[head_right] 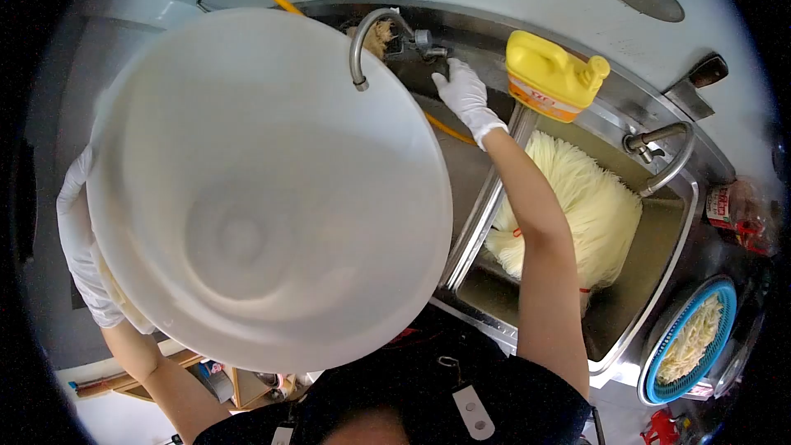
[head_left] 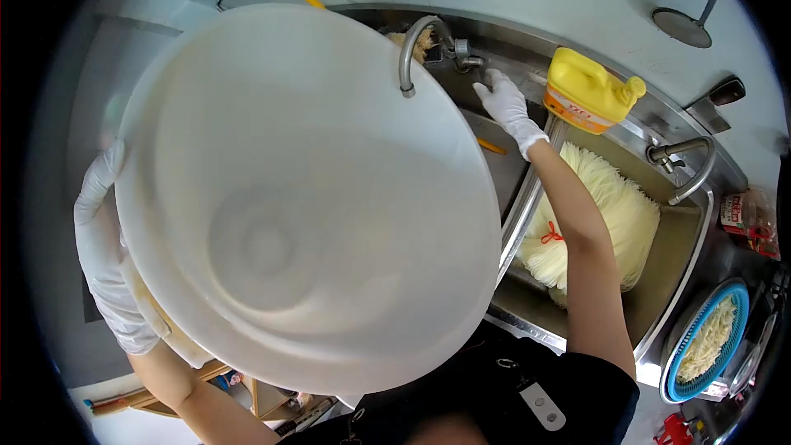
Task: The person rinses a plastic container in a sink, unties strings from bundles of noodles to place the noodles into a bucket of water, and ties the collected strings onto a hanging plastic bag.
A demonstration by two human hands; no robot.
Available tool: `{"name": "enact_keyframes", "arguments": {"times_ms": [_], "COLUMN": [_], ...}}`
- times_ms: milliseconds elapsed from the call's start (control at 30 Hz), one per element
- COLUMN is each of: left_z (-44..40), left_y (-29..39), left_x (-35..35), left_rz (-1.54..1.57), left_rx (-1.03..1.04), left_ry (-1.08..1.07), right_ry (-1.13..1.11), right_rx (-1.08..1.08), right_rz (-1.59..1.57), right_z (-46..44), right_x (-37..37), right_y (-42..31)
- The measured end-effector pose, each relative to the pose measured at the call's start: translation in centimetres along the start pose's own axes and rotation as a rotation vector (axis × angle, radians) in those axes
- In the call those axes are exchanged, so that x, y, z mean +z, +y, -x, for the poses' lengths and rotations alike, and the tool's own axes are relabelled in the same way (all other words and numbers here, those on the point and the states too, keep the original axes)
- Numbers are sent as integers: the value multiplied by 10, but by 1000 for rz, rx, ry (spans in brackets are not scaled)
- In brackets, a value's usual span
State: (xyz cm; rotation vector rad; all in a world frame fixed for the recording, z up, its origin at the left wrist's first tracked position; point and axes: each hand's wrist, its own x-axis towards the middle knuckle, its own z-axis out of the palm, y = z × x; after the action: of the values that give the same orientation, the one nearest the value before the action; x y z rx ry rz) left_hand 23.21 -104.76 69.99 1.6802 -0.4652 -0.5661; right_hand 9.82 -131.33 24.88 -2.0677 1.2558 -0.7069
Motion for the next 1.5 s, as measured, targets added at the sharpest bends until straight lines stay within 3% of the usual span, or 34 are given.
{"name": "enact_keyframes", "arguments": {"times_ms": [67, 200, 267, 367, 533, 833, 933, 1033, 1133, 1233, 1367, 1400, 1433, 1467, 1500], "left_z": [-5, -5, -4, -7, -17, -21, -21, -18, -19, -15, -6, -17, -13, -8, -5], "left_y": [1, -5, -8, -2, 3, 2, 1, -1, -2, -2, -10, -3, -11, -22, -26], "left_x": [-6, -2, 0, 2, -9, -9, -7, -4, -5, -10, -24, -72, -78, -80, -100], "left_rz": [37, -173, -278, -91, -82, -69, -66, -61, -56, -69, -104, -190, -198, -212, -227], "left_rx": [-41, 155, 261, 113, 60, 75, 78, 91, 85, 88, 111, -18, 41, 90, 100], "left_ry": [-41, 41, 42, 100, 92, 63, 93, 135, 128, 111, 66, -177, -108, -33, -22], "right_ry": [-36, 93, 40, -125, 92, 105, -3, 74, 73, 14, 41, 104, 84, -157, -459], "right_rx": [-26, -208, -210, -216, -542, -795, -788, -815, -331, 143, 220, 140, 201, 243, 385], "right_rz": [52, 207, 329, 514, 792, 881, 908, 710, 242, 75, -197, -203, -325, -655, -751], "right_z": [-15, -29, -38, -45, -45, -58, -61, -62, -72, -87, -60, -36, -8, 18, 51], "right_x": [9, 27, 29, 27, 34, 20, 22, 22, 37, 34, 27, 20, 21, 32, 15], "right_y": [-1, 0, 5, 13, 36, 42, 41, 45, 34, 6, 2, -8, -20, -20, -50]}}
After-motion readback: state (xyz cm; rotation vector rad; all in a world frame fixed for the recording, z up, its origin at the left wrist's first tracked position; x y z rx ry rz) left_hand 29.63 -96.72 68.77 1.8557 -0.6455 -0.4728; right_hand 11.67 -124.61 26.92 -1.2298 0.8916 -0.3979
